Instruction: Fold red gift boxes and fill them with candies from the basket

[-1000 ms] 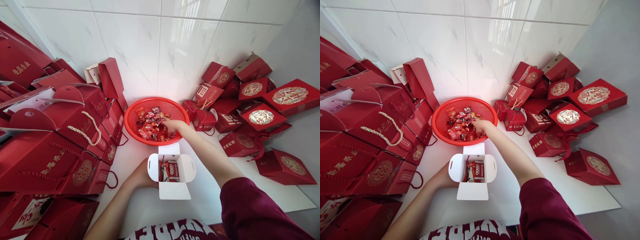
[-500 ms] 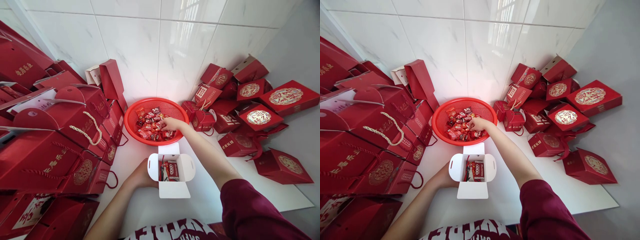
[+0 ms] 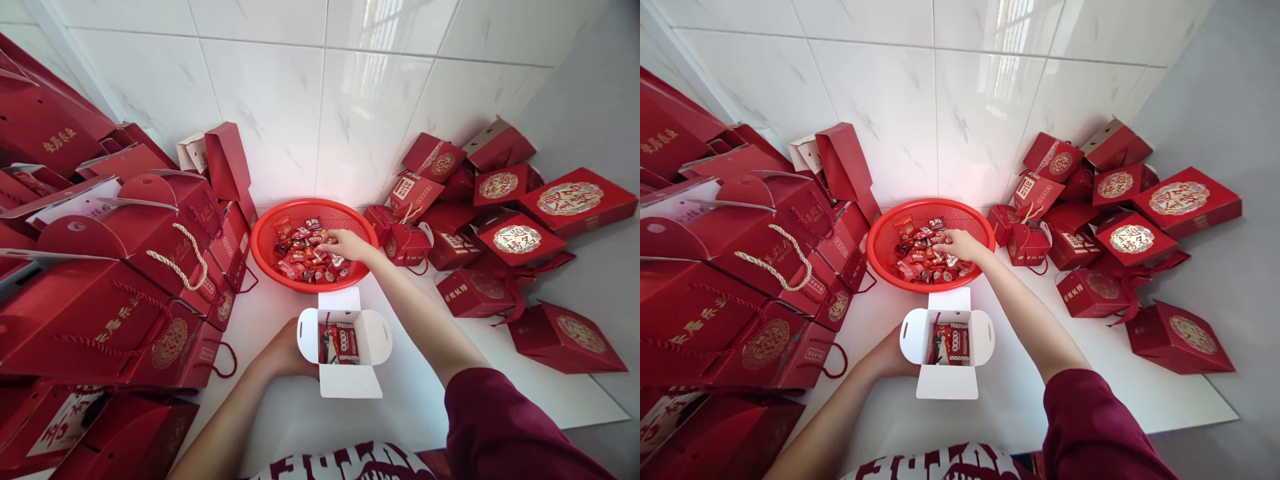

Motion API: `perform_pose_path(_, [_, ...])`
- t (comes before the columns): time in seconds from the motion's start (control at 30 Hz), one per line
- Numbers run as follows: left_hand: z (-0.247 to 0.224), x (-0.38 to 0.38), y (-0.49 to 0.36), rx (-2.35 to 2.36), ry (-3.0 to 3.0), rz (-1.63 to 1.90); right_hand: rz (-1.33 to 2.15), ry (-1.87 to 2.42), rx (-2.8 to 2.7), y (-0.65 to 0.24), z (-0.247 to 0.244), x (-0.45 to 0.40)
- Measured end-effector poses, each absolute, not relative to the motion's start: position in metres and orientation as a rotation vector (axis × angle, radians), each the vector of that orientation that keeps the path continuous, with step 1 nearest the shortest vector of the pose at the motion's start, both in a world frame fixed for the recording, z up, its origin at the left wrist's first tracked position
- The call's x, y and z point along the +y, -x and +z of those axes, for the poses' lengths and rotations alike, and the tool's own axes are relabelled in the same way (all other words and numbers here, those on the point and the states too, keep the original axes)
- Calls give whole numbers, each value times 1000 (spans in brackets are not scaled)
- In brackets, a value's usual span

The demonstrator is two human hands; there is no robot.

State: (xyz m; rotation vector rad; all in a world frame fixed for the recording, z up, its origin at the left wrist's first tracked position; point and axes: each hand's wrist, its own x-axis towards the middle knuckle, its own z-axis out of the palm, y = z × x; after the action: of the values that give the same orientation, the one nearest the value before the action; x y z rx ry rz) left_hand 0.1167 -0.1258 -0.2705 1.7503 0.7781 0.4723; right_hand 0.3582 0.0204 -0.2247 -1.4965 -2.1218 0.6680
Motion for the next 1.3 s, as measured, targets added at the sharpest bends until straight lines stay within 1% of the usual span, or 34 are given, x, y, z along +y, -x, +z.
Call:
perform_pose_path(0.17, [-271,-125,-116,757,-1770,503,859,1306,-2030,-363,-220,-1])
perform_pose_path(0.33, [-275,-125,-116,772,-1747,467,1257,1015,-1733,-365,-217,-31])
perform_pose_path(0.4, [-276,-124,-117,788,-1750,463,1320,929,-1650,-365,-214,-45])
perform_pose_path(0.63, [-271,-124,-121,754,-1763,452,1284,944,-1725,-371,-197,-98])
perform_pose_path(0.73, [-270,-124,-122,771,-1779,435,1265,1025,-1935,-373,-186,-116])
perform_pose_path(0.83, [-268,-123,-125,748,-1808,424,1086,1184,-2200,-369,-182,-127])
perform_pose_path(0.93, [-264,-121,-128,732,-1851,427,1003,1256,-2422,-357,-188,-130])
perform_pose_path(1.07, [-263,-118,-131,686,-1901,440,1120,1243,-2621,-339,-207,-130])
perform_pose_path(1.17, [-268,-118,-130,711,-1884,452,1023,1307,-2597,-332,-215,-130])
perform_pose_path(1.3, [-273,-120,-127,739,-1856,454,893,1290,-2438,-340,-206,-132])
